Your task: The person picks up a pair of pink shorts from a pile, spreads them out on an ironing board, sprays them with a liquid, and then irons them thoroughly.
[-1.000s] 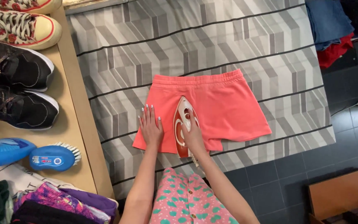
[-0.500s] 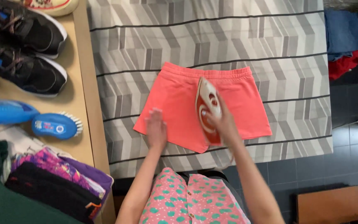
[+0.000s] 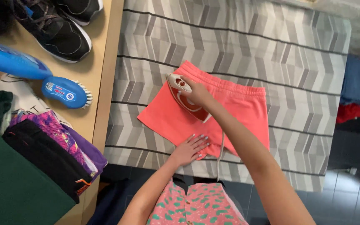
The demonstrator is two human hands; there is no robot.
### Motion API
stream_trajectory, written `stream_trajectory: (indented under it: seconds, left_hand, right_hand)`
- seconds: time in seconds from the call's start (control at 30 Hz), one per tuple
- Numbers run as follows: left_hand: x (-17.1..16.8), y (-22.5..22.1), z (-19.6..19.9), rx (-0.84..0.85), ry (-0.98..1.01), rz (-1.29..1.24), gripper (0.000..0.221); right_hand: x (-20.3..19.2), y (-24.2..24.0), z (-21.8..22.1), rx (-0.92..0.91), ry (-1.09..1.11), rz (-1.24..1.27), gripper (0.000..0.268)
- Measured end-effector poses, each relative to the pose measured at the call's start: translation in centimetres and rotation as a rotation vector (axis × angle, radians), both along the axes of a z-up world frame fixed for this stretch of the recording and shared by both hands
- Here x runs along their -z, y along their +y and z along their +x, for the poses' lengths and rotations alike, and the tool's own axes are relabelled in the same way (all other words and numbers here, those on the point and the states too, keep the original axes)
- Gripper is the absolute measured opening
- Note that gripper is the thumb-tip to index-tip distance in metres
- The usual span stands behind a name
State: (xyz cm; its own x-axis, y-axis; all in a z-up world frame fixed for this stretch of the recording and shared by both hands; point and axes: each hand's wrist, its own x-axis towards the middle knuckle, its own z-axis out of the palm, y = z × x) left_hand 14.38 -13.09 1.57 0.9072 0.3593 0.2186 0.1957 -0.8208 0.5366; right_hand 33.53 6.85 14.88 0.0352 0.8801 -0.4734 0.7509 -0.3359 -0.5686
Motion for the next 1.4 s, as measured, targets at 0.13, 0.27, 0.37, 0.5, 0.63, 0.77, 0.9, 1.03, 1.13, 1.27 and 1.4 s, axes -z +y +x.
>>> stream_trajectory:
  seconds: [0.13, 0.27, 0.37, 0.5, 0.63, 0.77, 0.9, 1.03, 1.13, 1.27, 1.4]
  left_hand:
    - [-1.4, 0.2, 0.1, -0.056, -0.071, -0.016, 0.059]
    - [-0.1, -0.3, 0.0, -0.045, -0.100, 0.011, 0.064]
    - [-0.1, 0.3, 0.0, -0.026, -0.108, 0.049, 0.065]
    - [-0.9, 0.0, -0.1, -0.023, -0.102, 0.039, 0.064]
    - [0.4, -0.7, -0.1, 0.001, -0.042, 0.073, 0.062]
    - [0.3, -0.8, -0.1, -0.001, -0.103, 0.070, 0.058]
    - [-1.1, -1.1, -1.3, 0.043, -0.133, 0.031, 0.060]
    - [-1.1, -1.8, -3.0, 0.150, 0.046, -0.157, 0.072]
    - [-0.8, -1.7, -1.7, 0.128, -0.062, -0.110, 0.066]
    - [5.4, -2.4, 0.2, 0.069, -0.041, -0.318, 0.043]
    - [1.3, -4.6, 2.4, -0.306, 0.513, -0.691, 0.032]
  right_hand:
    - [-1.5, 3.4, -2.0, 0.051, 0.037, 0.041, 0.069]
    - [-3.7, 2.6, -4.0, -0.019, 0.044, 0.052, 0.068]
    - [-7.3, -0.2, -4.2, -0.169, 0.027, -0.044, 0.071]
    - [-4.4, -2.9, -4.8, -0.237, 0.099, -0.128, 0.069]
    - [-4.3, -0.4, -6.8, -0.261, 0.123, -0.053, 0.067]
    - [-0.4, 1.7, -8.1, -0.234, 0.130, 0.094, 0.068]
    - [-8.4, -1.8, -9.3, -0.372, 0.094, 0.116, 0.061]
    - [-5.9, -6.6, -9.3, -0.443, 0.036, 0.119, 0.064]
    - [-5.5, -6.7, -10.1, -0.452, 0.029, 0.004, 0.069]
    - [-4.4, -3.4, -14.3, -0.308, 0.095, 0.048, 0.053]
    - [-2.9, -1.3, -16.6, -0.180, 0.083, 0.023, 0.072]
